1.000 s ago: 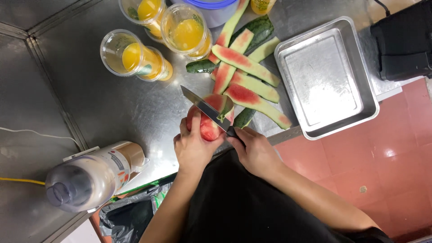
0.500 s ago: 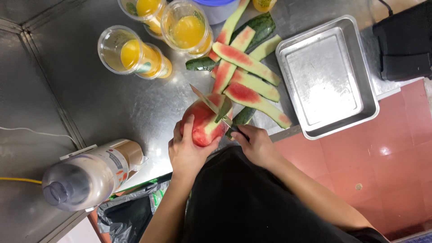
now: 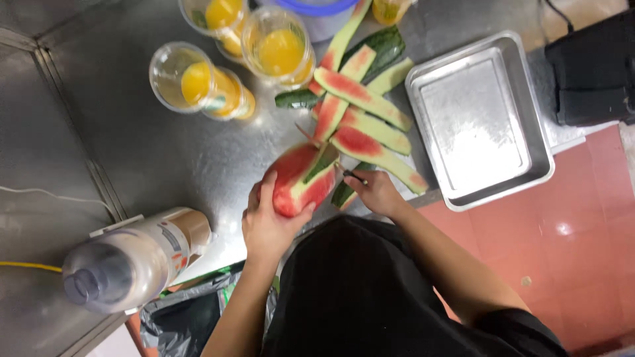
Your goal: The person is peeling and slicing a watermelon to be placed in a tray for a refrigerator.
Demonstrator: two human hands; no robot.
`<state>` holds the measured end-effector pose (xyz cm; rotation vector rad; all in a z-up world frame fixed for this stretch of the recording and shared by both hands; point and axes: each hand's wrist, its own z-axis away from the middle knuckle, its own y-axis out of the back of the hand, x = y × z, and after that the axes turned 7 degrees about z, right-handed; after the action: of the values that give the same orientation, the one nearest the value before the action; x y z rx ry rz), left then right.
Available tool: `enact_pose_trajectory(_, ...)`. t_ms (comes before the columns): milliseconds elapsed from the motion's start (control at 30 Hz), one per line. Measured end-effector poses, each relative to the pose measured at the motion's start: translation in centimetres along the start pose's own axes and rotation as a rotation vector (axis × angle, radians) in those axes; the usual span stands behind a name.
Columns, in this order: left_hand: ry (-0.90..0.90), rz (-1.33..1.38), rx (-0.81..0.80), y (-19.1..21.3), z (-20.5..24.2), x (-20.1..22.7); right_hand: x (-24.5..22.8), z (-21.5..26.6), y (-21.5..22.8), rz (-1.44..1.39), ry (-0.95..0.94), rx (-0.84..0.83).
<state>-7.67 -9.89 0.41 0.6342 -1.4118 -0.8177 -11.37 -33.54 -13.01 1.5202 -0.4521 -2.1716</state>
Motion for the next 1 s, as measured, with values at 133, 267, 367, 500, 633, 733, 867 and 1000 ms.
enact_pose_trajectory(133, -0.054, 0.066, 0.023, 0.6, 1.1, -2.3, 4.5, -0.2, -3.0, 0.052, 0.000, -0.025)
enact_pose_trajectory(267, -0.068, 0.138, 0.027, 1.4, 1.2, -5.1, 7.0, -2.3, -3.8, 0.072, -0.054, -0.051)
enact_pose_trajectory(367, 0.007, 0.270, 0.017, 1.7, 1.9, -7.4, 6.8, -2.2, -4.4, 0.082, -0.144, -0.122)
enact_pose_trajectory(500, 0.073, 0.424, 0.003, 1.8, 1.8, -10.5, 8.7, -3.5, -5.2, 0.085, -0.099, -0.131)
enact_pose_trajectory(633, 0.066, 0.522, -0.028, 0.4, 2.3, -15.8, 8.7, -4.9, -4.7, 0.008, -0.058, -0.128)
enact_pose_trajectory(733, 0.184, 0.752, -0.062, -3.5, 4.6, -20.8, 6.3, -3.4, -3.9, -0.063, -0.257, -0.209)
enact_pose_trajectory(867, 0.298, 0.880, 0.007, -7.9, 7.3, -24.4, 5.0, -3.3, -3.4, -0.100, -0.425, -0.256)
enact_pose_trajectory(1000, 0.453, 0.988, 0.000, -8.3, 9.0, -24.2, 1.5, -2.5, -1.1, -0.089, -0.423, -0.245)
